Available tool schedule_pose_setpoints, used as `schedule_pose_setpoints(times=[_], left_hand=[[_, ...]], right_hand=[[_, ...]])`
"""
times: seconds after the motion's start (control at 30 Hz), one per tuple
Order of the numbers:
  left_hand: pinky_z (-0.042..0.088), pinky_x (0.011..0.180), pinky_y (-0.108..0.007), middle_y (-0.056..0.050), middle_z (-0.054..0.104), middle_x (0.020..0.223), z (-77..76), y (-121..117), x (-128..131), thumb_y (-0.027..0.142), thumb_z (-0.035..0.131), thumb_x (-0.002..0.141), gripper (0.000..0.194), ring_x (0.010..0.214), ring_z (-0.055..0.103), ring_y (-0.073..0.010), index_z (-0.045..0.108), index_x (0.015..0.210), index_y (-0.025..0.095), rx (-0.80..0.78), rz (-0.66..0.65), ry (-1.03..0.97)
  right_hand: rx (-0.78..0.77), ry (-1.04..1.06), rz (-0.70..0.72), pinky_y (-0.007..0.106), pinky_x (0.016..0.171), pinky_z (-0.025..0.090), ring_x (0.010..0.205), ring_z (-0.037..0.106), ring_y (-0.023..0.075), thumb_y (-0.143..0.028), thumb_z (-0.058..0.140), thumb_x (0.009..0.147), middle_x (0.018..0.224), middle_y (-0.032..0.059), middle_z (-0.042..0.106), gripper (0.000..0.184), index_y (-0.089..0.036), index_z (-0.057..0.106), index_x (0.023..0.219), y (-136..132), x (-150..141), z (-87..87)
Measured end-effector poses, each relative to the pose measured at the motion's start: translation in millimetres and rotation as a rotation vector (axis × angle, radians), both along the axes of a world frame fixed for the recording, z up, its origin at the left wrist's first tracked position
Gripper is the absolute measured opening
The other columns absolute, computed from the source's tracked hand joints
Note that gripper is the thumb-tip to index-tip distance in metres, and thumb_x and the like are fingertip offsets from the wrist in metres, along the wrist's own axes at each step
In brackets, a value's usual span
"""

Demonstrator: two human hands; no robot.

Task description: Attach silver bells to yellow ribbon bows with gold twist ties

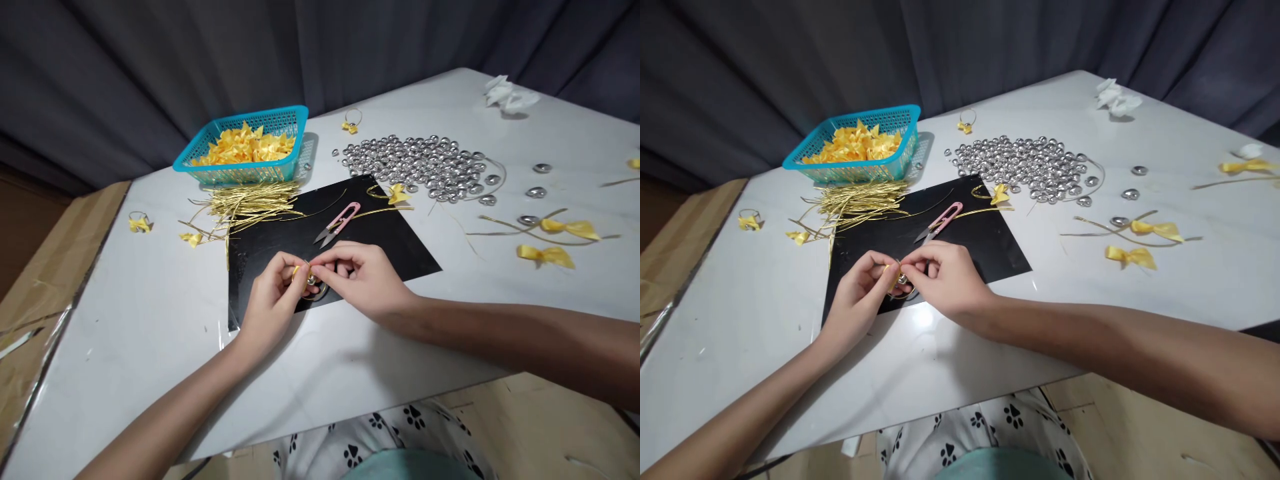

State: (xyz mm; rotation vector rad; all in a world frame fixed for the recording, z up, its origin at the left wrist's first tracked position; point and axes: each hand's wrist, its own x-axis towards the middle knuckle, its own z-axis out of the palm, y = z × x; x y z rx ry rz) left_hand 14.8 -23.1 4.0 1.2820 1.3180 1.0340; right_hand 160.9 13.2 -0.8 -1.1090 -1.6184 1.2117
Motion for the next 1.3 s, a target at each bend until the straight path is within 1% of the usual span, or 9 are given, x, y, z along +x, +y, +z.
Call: schedule_pose_setpoints(times=[0.23,0.43,0.6,0.67,0.73,0.87,0.97,1.1,1.3], left_hand=[[0.05,0.064,-0.024,0.001,0.067,0.071,0.4,0,0,0.035,0.054,0.085,0.016,0.066,0.065,-0.013,0.05,0.085,0.019,0.0,0.008,0.027],[0.048,0.063,-0.023,0.001,0.066,0.067,1.5,-1,0,0.034,0.055,0.085,0.016,0.064,0.063,-0.0125,0.051,0.083,0.019,0.008,0.03,0.047],[0.049,0.063,-0.022,0.003,0.065,0.063,5.8,0,1,0.032,0.056,0.084,0.014,0.062,0.062,-0.0115,0.053,0.081,0.019,-0.006,0.036,0.025],[0.049,0.062,-0.022,0.002,0.064,0.063,8.1,1,1,0.032,0.057,0.083,0.014,0.061,0.061,-0.0113,0.054,0.08,0.018,-0.008,0.043,0.02],[0.048,0.062,-0.022,0.001,0.064,0.065,10.4,2,2,0.031,0.058,0.082,0.013,0.061,0.06,-0.0111,0.055,0.08,0.018,-0.001,0.047,0.029],[0.045,0.06,-0.021,0.001,0.062,0.066,13.8,2,4,0.027,0.06,0.079,0.011,0.061,0.057,-0.0106,0.057,0.076,0.017,0.021,0.063,0.083],[0.043,0.058,-0.02,0.002,0.06,0.065,13.7,1,3,0.026,0.06,0.078,0.011,0.06,0.055,-0.0104,0.058,0.072,0.017,0.029,0.071,0.131],[0.042,0.058,-0.02,0.002,0.059,0.066,10.6,-1,2,0.029,0.057,0.081,0.013,0.061,0.054,-0.0105,0.058,0.075,0.018,0.034,0.042,0.187],[0.041,0.058,-0.02,0.003,0.057,0.067,8.3,-2,1,0.031,0.053,0.085,0.016,0.061,0.052,-0.0097,0.056,0.078,0.018,0.048,-0.005,0.208]], right_hand=[[-0.234,0.073,0.069,0.02,0.039,0.025,0.042,0.032,0.0043,-0.022,0.063,0.075,0.049,-0.0064,0.041,0.011,-0.011,0.065,0.074,2,1,6.5],[-0.301,0.136,0.117,0.019,0.045,0.033,0.049,0.04,0.0053,-0.018,0.057,0.079,0.057,-0.0041,0.047,0.007,-0.013,0.058,0.075,2,-3,5.5],[-0.409,0.132,0.217,0.019,0.051,0.037,0.054,0.046,0.0063,-0.015,0.05,0.085,0.059,-0.0045,0.047,0.014,-0.014,0.053,0.071,5,-2,16.2],[-0.478,0.164,0.256,0.019,0.057,0.04,0.059,0.05,0.0066,-0.013,0.046,0.087,0.062,-0.0032,0.051,0.018,-0.014,0.052,0.07,7,0,20.5],[-0.519,0.169,0.279,0.019,0.056,0.039,0.058,0.05,0.0064,-0.014,0.045,0.089,0.063,-0.0025,0.054,0.019,-0.014,0.052,0.071,8,1,22.8],[-0.508,0.127,0.277,0.019,0.049,0.032,0.052,0.043,0.0062,-0.014,0.047,0.088,0.059,-0.0037,0.053,0.019,-0.015,0.053,0.07,10,3,22.6],[-0.498,0.118,0.3,0.019,0.052,0.034,0.055,0.045,0.0069,-0.012,0.047,0.087,0.061,-0.0031,0.054,0.019,-0.015,0.054,0.07,12,3,21.2],[-0.461,0.062,0.321,0.019,0.054,0.035,0.059,0.046,0.0073,-0.012,0.049,0.086,0.065,-0.0019,0.054,0.017,-0.015,0.055,0.07,14,4,20.0],[-0.494,-0.031,0.377,0.019,0.038,0.026,0.04,0.032,0.0041,-0.021,0.048,0.088,0.055,-0.0062,0.041,0.015,-0.015,0.056,0.076,17,9,22.4]])
